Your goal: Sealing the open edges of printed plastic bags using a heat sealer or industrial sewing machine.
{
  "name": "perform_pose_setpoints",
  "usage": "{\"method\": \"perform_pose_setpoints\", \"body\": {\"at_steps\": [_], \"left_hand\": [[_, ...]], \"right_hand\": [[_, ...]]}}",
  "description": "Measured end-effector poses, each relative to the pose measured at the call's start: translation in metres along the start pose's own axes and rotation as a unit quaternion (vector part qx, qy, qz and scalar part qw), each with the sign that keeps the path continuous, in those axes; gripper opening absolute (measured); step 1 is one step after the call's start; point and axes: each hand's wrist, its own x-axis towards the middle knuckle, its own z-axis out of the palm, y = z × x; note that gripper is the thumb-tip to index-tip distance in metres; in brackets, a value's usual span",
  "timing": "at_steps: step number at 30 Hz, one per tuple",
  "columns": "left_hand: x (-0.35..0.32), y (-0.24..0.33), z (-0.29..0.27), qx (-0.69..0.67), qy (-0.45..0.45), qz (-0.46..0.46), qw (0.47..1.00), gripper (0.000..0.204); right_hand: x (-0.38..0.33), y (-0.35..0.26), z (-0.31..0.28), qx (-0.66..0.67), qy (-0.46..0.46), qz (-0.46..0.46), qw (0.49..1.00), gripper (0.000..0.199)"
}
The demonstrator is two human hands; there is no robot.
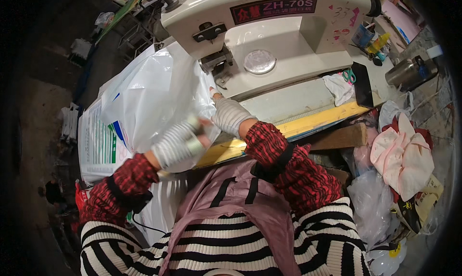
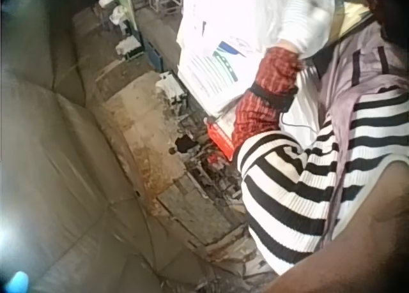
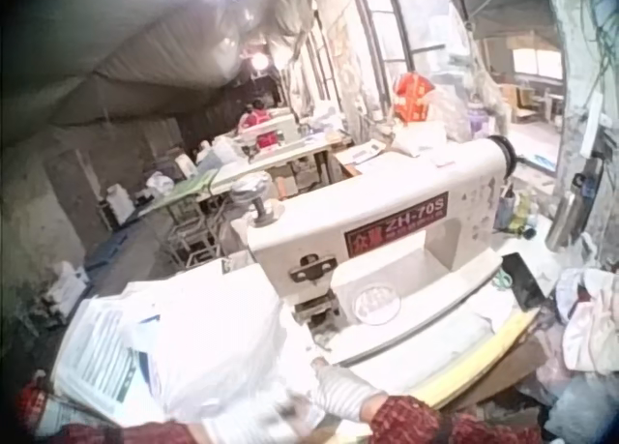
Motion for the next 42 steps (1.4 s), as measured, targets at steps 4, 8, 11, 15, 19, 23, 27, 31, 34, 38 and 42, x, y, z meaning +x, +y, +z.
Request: {"method": "perform_pose_setpoints", "body": {"at_steps": [4,8,11,15,19,23,27,31,34,38,42], "left_hand": [[-0.007,0.012,0.020,0.153,-0.238,0.065,0.957,0.028],[-0.007,-0.021,-0.001,0.187,-0.143,0.202,0.951,0.020],[0.001,0.031,-0.059,0.187,-0.143,0.088,0.968,0.023],[-0.023,0.071,-0.010,0.270,-0.210,0.111,0.933,0.027],[-0.029,0.060,-0.006,0.285,-0.215,0.144,0.923,0.037],[-0.026,0.035,0.005,0.470,-0.175,0.194,0.843,0.032],[-0.016,0.033,0.013,0.499,-0.119,0.208,0.833,0.033],[-0.019,0.057,0.007,0.484,-0.141,0.216,0.836,0.043],[-0.019,0.067,-0.001,0.479,-0.150,0.220,0.837,0.052],[-0.035,0.069,-0.008,0.499,-0.109,0.102,0.854,0.068],[-0.052,0.041,0.010,0.563,0.049,0.226,0.794,0.050]], "right_hand": [[-0.004,-0.012,-0.011,-0.050,-0.100,0.100,0.989,0.073],[-0.009,-0.015,0.001,-0.071,-0.064,0.106,0.990,0.079],[-0.028,-0.022,0.001,0.000,-0.018,0.086,0.996,0.089],[-0.031,-0.024,0.007,-0.036,-0.042,0.096,0.994,0.079],[-0.037,-0.017,0.008,-0.060,-0.039,0.069,0.995,0.077],[-0.031,-0.011,0.021,-0.075,-0.011,0.051,0.996,0.074],[-0.042,-0.020,0.004,-0.012,-0.022,0.094,0.995,0.076],[-0.036,-0.001,0.015,0.030,0.013,0.043,0.999,0.075],[-0.039,-0.022,-0.006,-0.016,-0.065,0.079,0.995,0.074],[-0.049,-0.010,0.000,-0.004,0.013,0.034,0.999,0.064],[-0.048,0.002,0.010,-0.019,0.008,0.033,0.999,0.070]]}}
